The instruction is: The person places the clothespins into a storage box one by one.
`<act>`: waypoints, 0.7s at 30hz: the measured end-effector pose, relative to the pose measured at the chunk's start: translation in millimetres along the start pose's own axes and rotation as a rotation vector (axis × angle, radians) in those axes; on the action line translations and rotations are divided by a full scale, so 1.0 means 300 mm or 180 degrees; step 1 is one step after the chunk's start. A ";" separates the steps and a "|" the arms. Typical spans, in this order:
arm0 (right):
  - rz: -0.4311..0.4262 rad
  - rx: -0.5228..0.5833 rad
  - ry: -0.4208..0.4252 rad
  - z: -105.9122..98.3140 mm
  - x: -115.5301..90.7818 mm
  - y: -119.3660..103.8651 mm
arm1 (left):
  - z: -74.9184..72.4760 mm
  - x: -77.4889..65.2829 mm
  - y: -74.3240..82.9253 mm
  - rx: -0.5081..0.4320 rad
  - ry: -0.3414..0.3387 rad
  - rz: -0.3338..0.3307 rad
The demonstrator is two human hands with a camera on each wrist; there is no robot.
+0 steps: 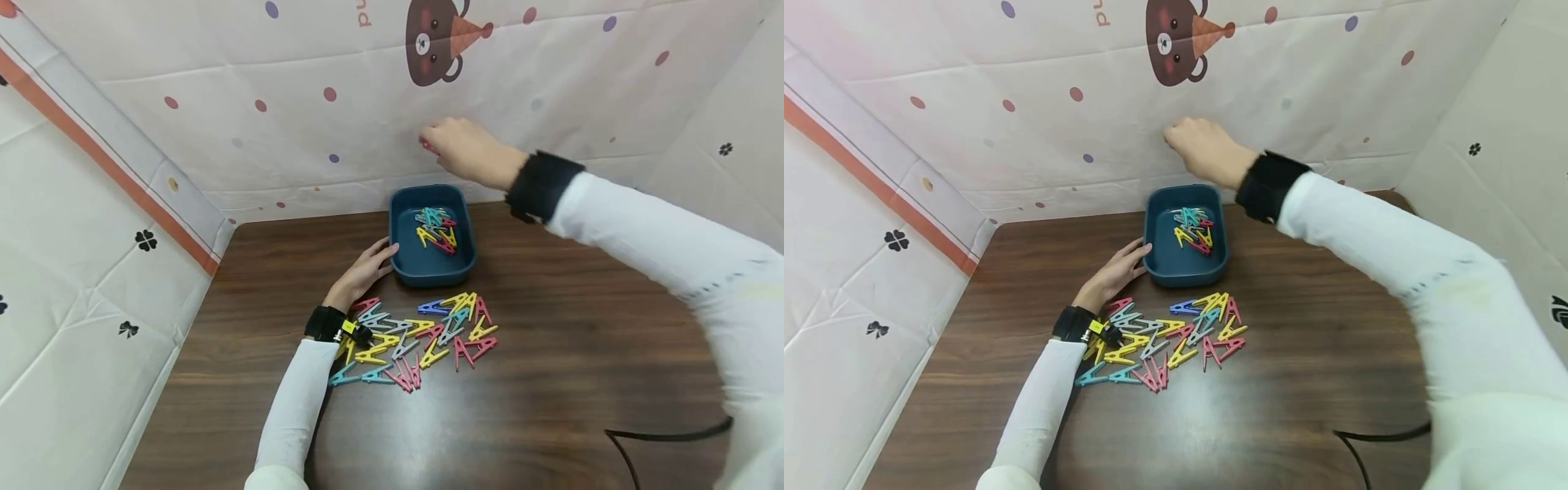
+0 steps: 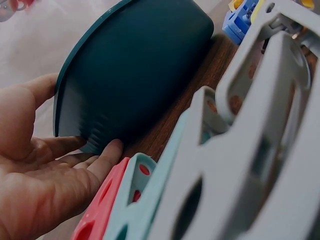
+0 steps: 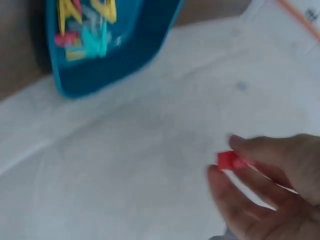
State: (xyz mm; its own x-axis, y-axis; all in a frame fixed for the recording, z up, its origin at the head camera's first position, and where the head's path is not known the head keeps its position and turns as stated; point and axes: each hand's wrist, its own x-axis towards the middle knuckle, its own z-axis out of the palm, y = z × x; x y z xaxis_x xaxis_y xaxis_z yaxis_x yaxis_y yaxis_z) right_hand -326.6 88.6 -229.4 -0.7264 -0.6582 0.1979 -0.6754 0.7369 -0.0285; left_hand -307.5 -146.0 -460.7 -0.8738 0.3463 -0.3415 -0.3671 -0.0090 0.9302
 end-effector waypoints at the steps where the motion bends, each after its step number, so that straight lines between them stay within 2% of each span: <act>1: 0.0142 -0.0012 -0.0166 -0.002 0.035 0.011 | 0.001 -0.002 0.000 0.0001 -0.0008 -0.0007; 4: 0.0523 0.0123 -0.0695 0.048 0.113 0.044 | 0.011 -0.009 -0.003 0.0038 -0.0074 -0.0023; 9: 0.0917 0.0505 -0.1231 0.234 0.183 0.066 | 0.025 -0.015 -0.006 0.0053 -0.0119 0.0000; 13: 0.0998 0.0423 -0.1401 0.382 0.164 0.060 | 0.046 -0.008 -0.007 0.0061 -0.0171 0.0040; 16: 0.1019 0.0274 -0.1338 0.454 0.135 0.051 | 0.065 -0.001 -0.011 0.0078 -0.0240 0.0017; 18: 0.1027 0.0230 -0.1307 0.475 0.124 0.050 | 0.075 0.004 -0.014 0.0091 -0.0271 0.0017; 21: 0.1052 0.0272 -0.1325 0.470 0.119 0.066 | 0.084 0.014 -0.017 0.0088 -0.0264 0.0048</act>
State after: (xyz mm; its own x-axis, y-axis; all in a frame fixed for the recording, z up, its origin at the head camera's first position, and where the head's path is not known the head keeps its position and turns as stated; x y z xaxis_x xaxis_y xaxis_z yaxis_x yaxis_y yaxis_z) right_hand -383.9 58.0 -361.2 -0.8793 -0.4116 -0.2397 -0.3976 0.9114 -0.1066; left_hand -301.3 -120.9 -463.4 -0.8493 0.4229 -0.3160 -0.3440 0.0106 0.9389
